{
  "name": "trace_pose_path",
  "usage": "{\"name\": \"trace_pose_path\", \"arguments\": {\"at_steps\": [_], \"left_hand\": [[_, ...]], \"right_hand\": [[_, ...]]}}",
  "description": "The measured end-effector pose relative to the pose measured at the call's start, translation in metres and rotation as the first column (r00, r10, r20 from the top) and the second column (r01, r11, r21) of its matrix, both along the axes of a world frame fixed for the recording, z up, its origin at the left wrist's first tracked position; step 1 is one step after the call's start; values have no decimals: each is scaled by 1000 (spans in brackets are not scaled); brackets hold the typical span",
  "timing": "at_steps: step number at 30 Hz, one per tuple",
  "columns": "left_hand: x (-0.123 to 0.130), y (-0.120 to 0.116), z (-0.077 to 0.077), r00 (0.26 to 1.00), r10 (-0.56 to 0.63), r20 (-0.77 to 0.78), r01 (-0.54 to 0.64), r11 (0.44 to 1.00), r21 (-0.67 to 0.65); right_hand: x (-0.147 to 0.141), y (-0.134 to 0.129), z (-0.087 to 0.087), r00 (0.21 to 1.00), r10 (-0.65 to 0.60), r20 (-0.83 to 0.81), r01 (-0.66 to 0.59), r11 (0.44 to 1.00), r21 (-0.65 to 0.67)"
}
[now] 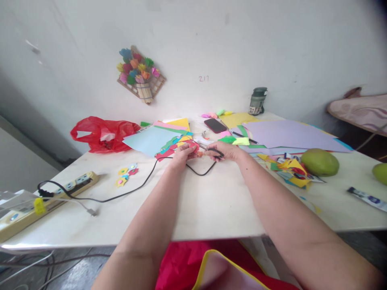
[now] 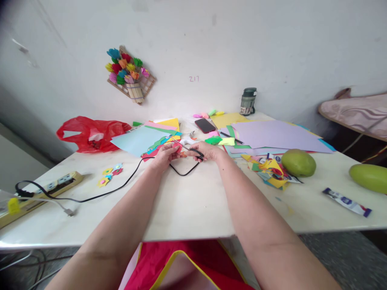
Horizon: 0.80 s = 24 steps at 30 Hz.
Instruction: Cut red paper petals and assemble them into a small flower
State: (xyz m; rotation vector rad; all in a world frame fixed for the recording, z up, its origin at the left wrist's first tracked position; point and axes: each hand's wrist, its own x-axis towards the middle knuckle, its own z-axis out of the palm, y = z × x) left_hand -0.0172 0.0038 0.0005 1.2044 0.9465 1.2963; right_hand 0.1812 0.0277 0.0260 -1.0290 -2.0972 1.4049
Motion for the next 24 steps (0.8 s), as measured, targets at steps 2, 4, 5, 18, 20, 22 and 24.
{"name": "trace_pose_path", "arguments": {"at_steps": [2, 4, 5, 18, 20, 22, 24], "left_hand": [[0, -1, 0, 1000, -13, -7, 13, 1000, 10], [0, -1, 0, 1000, -29, -10, 29, 999, 19], [0, -1, 0, 999, -37, -10, 37, 999, 23], [-1, 1, -1, 997, -71, 28, 70, 997, 24], [-1, 1, 0, 998, -63, 28, 62, 998, 19], [-1, 0, 0, 998, -61, 27, 61, 998, 14], [0, 0, 1, 998, -66, 23, 66, 998, 8]], "right_hand": [[0, 1, -1, 1000, 4, -4, -4, 1000, 5], [0, 1, -1, 1000, -4, 0, 4, 1000, 6], [0, 1, 0, 1000, -8, 4, 8, 1000, 5], [1, -1, 2, 999, -13, 33, 13, 1000, -5], [1, -3, 4, 999, -9, 33, 9, 1000, -4], [1, -4, 5, 1000, -7, 25, 7, 1000, -7], [1, -4, 4, 1000, -9, 14, 9, 1000, -8]]}}
